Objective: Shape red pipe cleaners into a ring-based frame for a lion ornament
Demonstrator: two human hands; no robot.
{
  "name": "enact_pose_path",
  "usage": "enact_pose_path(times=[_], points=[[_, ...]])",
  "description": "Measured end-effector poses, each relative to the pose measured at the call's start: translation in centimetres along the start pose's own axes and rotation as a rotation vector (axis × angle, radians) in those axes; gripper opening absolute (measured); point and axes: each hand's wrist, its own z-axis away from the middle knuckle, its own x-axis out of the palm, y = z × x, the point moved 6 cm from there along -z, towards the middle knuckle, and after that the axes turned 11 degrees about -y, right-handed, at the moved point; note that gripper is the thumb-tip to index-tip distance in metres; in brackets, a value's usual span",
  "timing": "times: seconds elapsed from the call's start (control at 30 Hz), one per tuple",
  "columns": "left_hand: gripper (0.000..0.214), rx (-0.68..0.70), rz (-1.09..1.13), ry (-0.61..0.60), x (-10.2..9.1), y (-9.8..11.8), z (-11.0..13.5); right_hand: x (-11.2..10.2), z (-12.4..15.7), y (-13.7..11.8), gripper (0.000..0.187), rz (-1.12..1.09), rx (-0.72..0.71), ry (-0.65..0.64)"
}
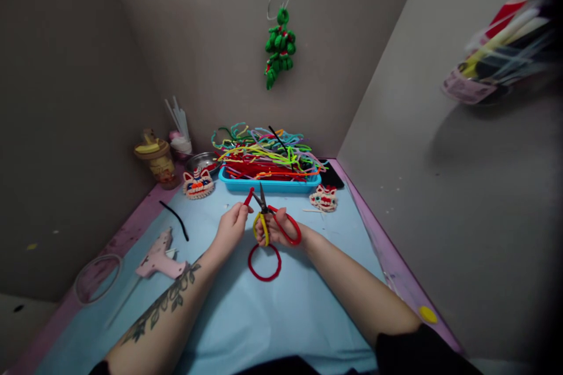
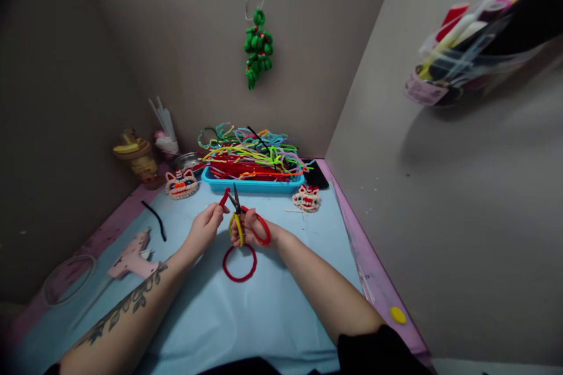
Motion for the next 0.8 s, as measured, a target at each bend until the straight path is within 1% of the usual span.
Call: enact_pose_path(times=[0.13, 0.23, 0.33, 0.43, 0.63, 0.8], points=[[0.03, -0.003, -0.005, 0.041, -0.5, -0.4, -0.4, 0.0, 0.2, -0.6, 0.089, -0.012, -0.008, 0.0], [0.029, 0.007, -0.033, 0.042, -0.7, -0.6, -0.6, 0.1, 0.1, -0.6, 0.09, 0.0, -0.009, 0.0], [0.029, 0.012, -0.047, 0.041, -0.8, -0.6, -0.6, 0.2, 0.0, -0.5, 0.087, 0.023, -0.028, 0.002], [0.029, 0.014, -0.058, 0.047, -1.0, -0.6, -0.6, -0.1, -0.1, -0.2, 0.084, 0.046, -0.04, 0.039], [0.031, 0.017, -0.066, 0.052, -1.2, -0.6, -0.8, -0.7, -0.5, 0.2, 0.078, 0.043, 0.011, 0.065], [0.03, 0.008, -0.039, 0.056, -1.1, -0.8, -0.9, -1.1, -0.7, 0.6, 0.075, 0.018, 0.036, 0.113]])
